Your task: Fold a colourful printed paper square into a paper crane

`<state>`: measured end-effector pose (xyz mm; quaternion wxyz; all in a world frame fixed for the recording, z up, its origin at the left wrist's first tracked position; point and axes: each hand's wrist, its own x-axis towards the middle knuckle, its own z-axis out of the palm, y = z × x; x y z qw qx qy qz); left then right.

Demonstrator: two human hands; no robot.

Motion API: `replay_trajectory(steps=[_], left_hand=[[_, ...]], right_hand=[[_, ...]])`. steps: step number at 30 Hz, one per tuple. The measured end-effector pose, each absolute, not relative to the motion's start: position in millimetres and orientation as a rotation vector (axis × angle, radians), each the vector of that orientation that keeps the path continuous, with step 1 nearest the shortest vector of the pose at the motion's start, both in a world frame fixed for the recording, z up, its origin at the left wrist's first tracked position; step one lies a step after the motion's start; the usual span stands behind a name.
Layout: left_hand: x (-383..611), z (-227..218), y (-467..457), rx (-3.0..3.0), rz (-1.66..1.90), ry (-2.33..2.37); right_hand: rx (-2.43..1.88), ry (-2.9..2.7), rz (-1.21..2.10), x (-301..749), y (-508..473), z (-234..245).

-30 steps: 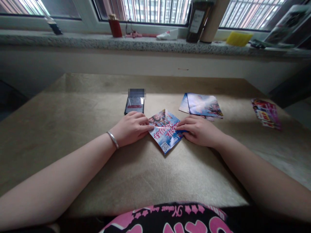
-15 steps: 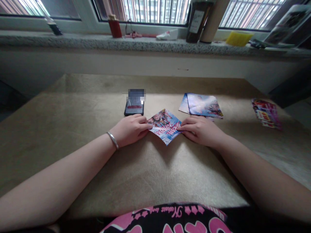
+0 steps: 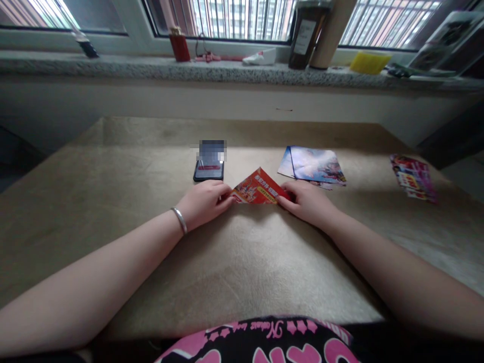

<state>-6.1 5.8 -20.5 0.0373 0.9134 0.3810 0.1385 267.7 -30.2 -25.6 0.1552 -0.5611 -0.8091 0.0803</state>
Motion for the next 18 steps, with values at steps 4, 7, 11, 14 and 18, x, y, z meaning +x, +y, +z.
replay_trajectory(steps=[4, 7, 11, 14, 18], left_hand=[[-3.5, -22.1, 8.0, 2.67, 0.402, 1.247], [-3.8, -22.3, 8.7, 2.655, 0.405, 1.261], [-5.5, -22.8, 9.2, 2.69, 0.356, 1.28], [-7.7, -24.4, 10.1, 2.747, 0.297, 1.309], [-10.0, -25.8, 10.6, 2.801, 0.233, 1.342]], right_hand=[[-1.69, -2.271, 0.189, 261.0, -29.8, -25.7], [-1.69, -2.223, 0.271, 261.2, -29.3, -27.3], [-1.651, -2.221, 0.35, 264.5, -29.3, -28.2], [-1.641, -2.209, 0.387, 267.6, -29.6, -28.3], [-1.659, -2.194, 0.438, 271.6, -29.3, -29.5]])
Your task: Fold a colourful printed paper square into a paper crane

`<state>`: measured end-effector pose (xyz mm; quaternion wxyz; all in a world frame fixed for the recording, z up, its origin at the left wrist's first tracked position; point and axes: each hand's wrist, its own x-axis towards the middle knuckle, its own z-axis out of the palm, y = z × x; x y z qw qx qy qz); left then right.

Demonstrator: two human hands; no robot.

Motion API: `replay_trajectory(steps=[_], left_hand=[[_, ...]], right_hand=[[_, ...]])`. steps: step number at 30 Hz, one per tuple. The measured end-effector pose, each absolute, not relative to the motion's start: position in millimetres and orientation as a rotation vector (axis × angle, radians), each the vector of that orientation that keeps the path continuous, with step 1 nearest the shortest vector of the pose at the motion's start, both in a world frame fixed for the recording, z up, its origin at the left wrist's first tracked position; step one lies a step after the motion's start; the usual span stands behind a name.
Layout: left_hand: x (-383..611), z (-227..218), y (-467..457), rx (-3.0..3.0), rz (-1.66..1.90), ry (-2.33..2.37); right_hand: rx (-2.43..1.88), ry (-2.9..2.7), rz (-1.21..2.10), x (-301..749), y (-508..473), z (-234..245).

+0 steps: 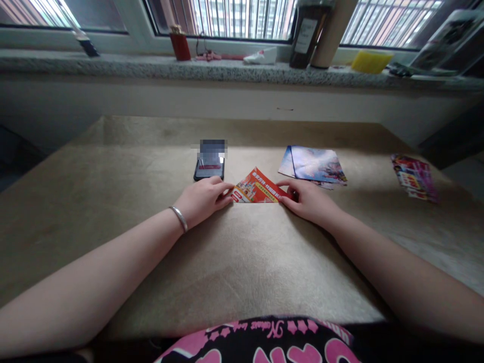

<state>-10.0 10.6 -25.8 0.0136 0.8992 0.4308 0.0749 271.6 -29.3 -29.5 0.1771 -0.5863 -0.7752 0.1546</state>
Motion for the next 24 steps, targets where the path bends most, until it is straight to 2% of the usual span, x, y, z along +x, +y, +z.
replay_trajectory(steps=[6, 18, 24], left_hand=[[-10.0, -25.3, 9.2, 2.891, 0.189, 1.306], [-10.0, -23.0, 5.2, 2.887, 0.345, 1.213], [-11.6, -26.8, 10.2, 2.879, 0.595, 1.068]], right_hand=[[-1.636, -2.195, 0.427, 275.1, -28.9, -31.9], [-1.514, -2.176, 0.367, 277.4, -28.3, -35.3], [-1.394, -2.123, 0.372, 277.6, -31.4, -33.7]])
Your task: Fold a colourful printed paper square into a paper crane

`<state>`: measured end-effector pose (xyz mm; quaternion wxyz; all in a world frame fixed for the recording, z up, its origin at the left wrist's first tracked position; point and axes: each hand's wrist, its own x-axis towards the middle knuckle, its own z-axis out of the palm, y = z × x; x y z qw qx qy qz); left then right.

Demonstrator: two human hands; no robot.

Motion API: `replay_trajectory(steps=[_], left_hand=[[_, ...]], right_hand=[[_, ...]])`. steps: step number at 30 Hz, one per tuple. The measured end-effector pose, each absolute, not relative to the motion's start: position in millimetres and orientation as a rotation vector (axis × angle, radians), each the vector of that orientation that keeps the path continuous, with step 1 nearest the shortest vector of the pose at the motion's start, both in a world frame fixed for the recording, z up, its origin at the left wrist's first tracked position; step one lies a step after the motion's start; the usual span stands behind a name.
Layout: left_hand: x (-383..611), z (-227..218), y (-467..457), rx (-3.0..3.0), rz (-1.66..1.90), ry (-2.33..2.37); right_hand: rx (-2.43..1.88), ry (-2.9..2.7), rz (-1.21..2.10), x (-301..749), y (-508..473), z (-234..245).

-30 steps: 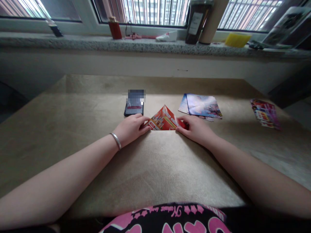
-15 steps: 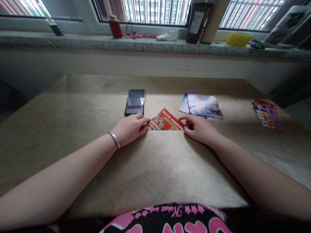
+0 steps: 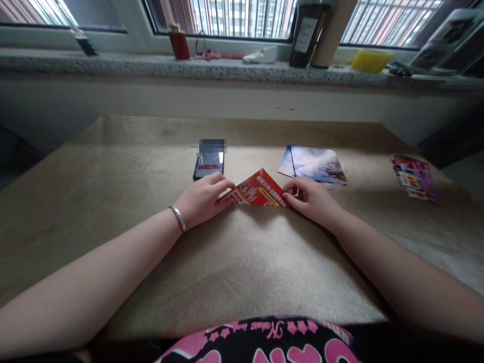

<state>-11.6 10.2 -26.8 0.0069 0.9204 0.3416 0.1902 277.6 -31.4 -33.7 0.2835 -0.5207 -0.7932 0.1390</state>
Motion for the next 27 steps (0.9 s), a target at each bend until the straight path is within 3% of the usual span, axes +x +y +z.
replay_trajectory(steps=[12, 27], left_hand=[[-13.9, -23.7, 11.6, 3.106, 0.708, 0.915], [-8.2, -19.7, 6.1, 3.106, 0.401, 0.616]], right_hand=[[-0.944, -2.291, 0.183, 277.3, -36.6, -24.5], [-0.88, -2.608, 0.211, 278.0, -36.3, -24.9]])
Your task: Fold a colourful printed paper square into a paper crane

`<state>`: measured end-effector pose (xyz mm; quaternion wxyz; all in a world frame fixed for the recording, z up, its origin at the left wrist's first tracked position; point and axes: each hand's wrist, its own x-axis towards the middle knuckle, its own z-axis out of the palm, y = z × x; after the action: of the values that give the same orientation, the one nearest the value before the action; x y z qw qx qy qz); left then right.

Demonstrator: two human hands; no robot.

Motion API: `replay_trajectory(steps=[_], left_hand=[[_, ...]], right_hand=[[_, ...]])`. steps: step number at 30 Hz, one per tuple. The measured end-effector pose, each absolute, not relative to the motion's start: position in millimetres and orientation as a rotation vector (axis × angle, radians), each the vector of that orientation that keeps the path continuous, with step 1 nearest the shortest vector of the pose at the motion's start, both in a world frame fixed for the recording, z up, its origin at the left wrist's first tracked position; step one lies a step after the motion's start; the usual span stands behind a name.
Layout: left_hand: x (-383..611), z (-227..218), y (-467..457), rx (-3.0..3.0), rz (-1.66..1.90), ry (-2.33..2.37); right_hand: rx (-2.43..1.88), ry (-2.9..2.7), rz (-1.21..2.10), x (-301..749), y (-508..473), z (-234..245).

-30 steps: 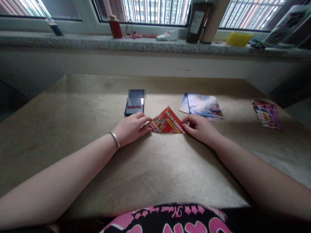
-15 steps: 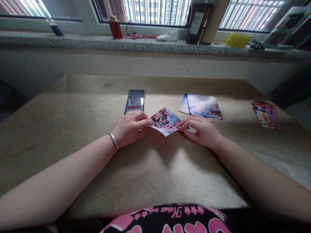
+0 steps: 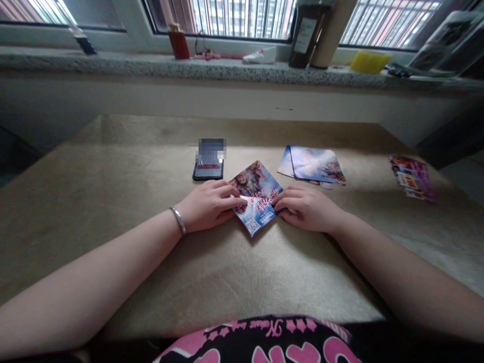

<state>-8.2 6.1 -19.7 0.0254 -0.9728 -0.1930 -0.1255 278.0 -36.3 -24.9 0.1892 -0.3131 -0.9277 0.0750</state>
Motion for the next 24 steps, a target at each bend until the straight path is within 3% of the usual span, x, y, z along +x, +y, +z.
replay_trajectory(steps=[13, 24], left_hand=[[-3.0, -12.6, 1.4, -3.067, -0.312, -0.46], [-6.9, -16.7, 1.8, -3.09, -0.396, -0.514]], right_hand=[[-0.868, -2.659, 0.097, 270.2, -39.9, -22.0], [-0.958, -2.515, 0.291, 265.7, -40.1, -23.7]])
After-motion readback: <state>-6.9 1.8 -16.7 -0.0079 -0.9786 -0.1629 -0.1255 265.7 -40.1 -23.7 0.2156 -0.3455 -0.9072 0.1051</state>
